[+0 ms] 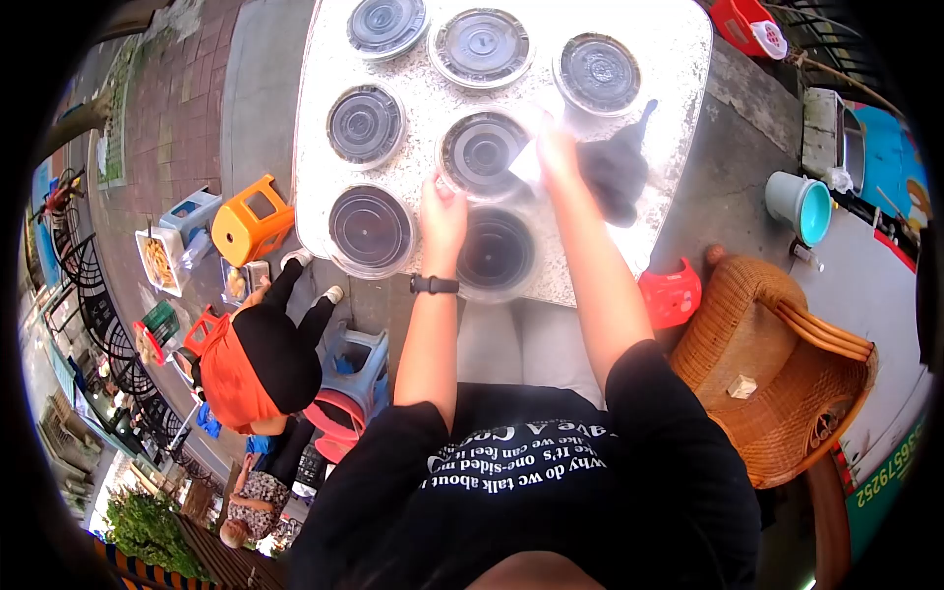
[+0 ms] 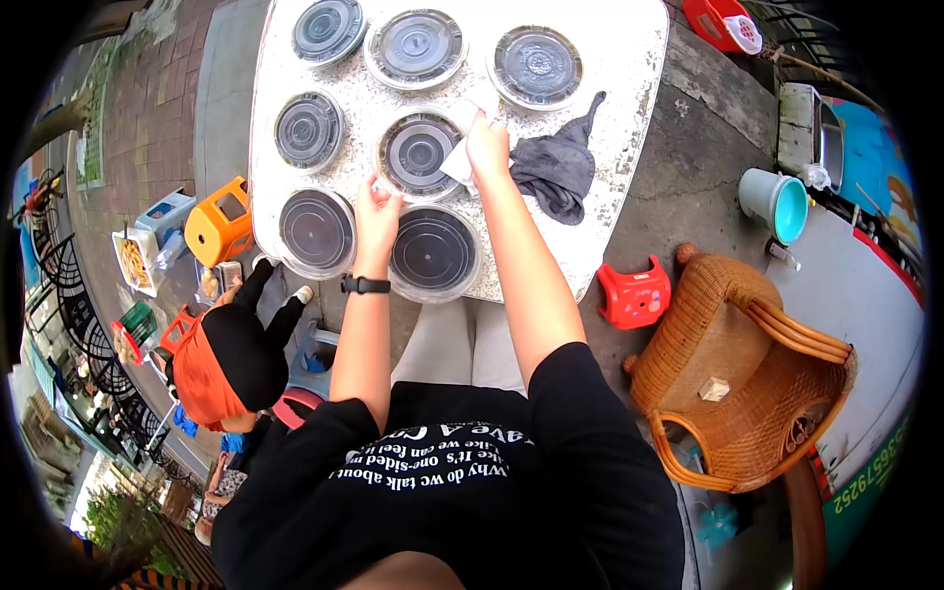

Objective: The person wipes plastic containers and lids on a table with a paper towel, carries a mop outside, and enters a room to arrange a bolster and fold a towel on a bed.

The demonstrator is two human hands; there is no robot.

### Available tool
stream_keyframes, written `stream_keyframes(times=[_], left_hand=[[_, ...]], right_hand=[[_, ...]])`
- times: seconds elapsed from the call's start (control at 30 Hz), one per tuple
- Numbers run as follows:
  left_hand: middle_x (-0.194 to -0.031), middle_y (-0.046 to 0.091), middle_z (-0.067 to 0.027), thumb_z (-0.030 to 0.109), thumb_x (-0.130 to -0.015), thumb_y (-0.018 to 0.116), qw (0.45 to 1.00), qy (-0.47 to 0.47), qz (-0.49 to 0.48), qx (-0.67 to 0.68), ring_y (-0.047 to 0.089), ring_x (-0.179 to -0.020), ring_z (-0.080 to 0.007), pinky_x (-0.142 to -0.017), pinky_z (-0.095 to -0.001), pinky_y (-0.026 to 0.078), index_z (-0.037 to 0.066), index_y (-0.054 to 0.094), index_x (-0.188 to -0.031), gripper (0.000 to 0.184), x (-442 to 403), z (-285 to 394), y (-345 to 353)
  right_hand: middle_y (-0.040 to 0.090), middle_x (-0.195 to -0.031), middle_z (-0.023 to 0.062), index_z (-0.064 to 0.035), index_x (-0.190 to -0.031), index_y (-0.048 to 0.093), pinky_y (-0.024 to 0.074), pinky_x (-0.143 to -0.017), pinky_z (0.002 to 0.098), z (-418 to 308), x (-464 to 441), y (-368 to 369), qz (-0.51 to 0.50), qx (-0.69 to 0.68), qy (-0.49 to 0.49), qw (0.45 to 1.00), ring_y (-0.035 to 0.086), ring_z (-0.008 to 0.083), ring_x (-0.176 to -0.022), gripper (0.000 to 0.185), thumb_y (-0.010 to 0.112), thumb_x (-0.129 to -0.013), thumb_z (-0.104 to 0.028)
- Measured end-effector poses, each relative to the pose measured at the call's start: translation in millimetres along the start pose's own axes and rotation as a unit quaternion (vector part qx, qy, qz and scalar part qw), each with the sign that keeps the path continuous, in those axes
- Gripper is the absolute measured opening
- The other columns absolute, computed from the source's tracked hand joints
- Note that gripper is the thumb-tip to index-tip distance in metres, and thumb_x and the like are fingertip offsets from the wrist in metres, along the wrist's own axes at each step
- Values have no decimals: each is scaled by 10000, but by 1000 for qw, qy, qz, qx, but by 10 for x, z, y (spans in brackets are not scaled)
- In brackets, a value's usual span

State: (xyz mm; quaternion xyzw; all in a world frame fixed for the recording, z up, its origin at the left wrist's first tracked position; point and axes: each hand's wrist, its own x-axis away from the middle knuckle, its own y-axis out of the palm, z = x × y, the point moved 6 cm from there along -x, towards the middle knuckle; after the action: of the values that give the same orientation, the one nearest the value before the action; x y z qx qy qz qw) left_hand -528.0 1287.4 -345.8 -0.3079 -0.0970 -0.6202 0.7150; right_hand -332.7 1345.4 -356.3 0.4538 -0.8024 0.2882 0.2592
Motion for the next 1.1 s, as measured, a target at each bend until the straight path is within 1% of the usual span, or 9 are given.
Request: stream_keyframes(times=[0.07,0.3,0.33,0.47,0.53,0.73,0.87,0.97,1.1], left_hand=[[-656,471,-27,2,-667,501,998,43,35,-17,459,-561,-94,-541,-231,401,-12,389,-1105,453,-141,-107,-6],[-590,461,-42,-54,-682,445,967,144,-56,-205,468,-551,-81,-521,-209,393,34,439,-1097,424,-477,377,-75],[-569,478,-91,-66,-671,414,955,179,-64,-227,515,-574,-156,-558,-252,413,31,476,-1055,401,-479,550,-71],[-729,532,-181,-87,-641,426,918,272,-63,-282,520,-757,-324,-711,-333,410,75,530,-995,403,-746,648,39],[-779,523,-181,-84,-633,444,904,269,-66,-326,508,-786,-328,-720,-336,406,96,539,-985,407,-718,808,106],[-829,492,-147,-57,-641,462,869,347,-64,-348,474,-801,-290,-726,-342,386,100,549,-952,360,-587,1031,247],[-845,464,-140,-35,-649,454,888,385,120,-222,447,-830,-286,-736,-353,369,37,520,-907,276,-379,1110,-245],[-921,442,-164,-10,-657,449,916,283,226,-175,414,-892,-281,-787,-366,335,-19,454,-942,285,-356,932,-833],[-987,421,-240,65,-667,488,920,145,287,-224,394,-960,-333,-847,-380,299,-84,352,-1051,434,-705,473,-1322]], right_hand=[[558,-770,198,119,-839,527,390,-649,305,8,-82,27,-9,20,10,1000,543,234,-724,408,404,-784,-266],[551,-736,215,131,-845,522,393,-608,312,-225,-120,102,-53,124,-13,991,542,230,-678,421,415,-772,-269],[547,-775,210,119,-875,514,387,-634,327,-232,-103,118,-62,140,-9,988,534,239,-708,440,400,-775,-294],[538,-860,185,95,-944,491,380,-676,348,-112,-139,127,-82,120,1,989,514,239,-760,471,379,-780,-332],[551,-751,134,105,-895,514,386,-580,286,15,-212,139,-80,50,25,995,510,168,-665,398,413,-781,-263],[541,-724,112,105,-885,509,392,-568,285,9,-249,110,-103,40,36,993,505,156,-628,400,402,-797,-270],[552,-737,112,104,-856,512,417,-559,279,-214,-57,-131,-32,-26,-30,999,532,159,-623,378,363,-829,-243],[562,-791,133,98,-899,487,447,-606,275,-555,394,-434,76,-110,-41,990,565,197,-686,375,314,-851,-232],[557,-854,137,80,-945,464,452,-644,281,-452,328,-564,49,-283,-90,954,569,211,-722,383,293,-859,-251]])
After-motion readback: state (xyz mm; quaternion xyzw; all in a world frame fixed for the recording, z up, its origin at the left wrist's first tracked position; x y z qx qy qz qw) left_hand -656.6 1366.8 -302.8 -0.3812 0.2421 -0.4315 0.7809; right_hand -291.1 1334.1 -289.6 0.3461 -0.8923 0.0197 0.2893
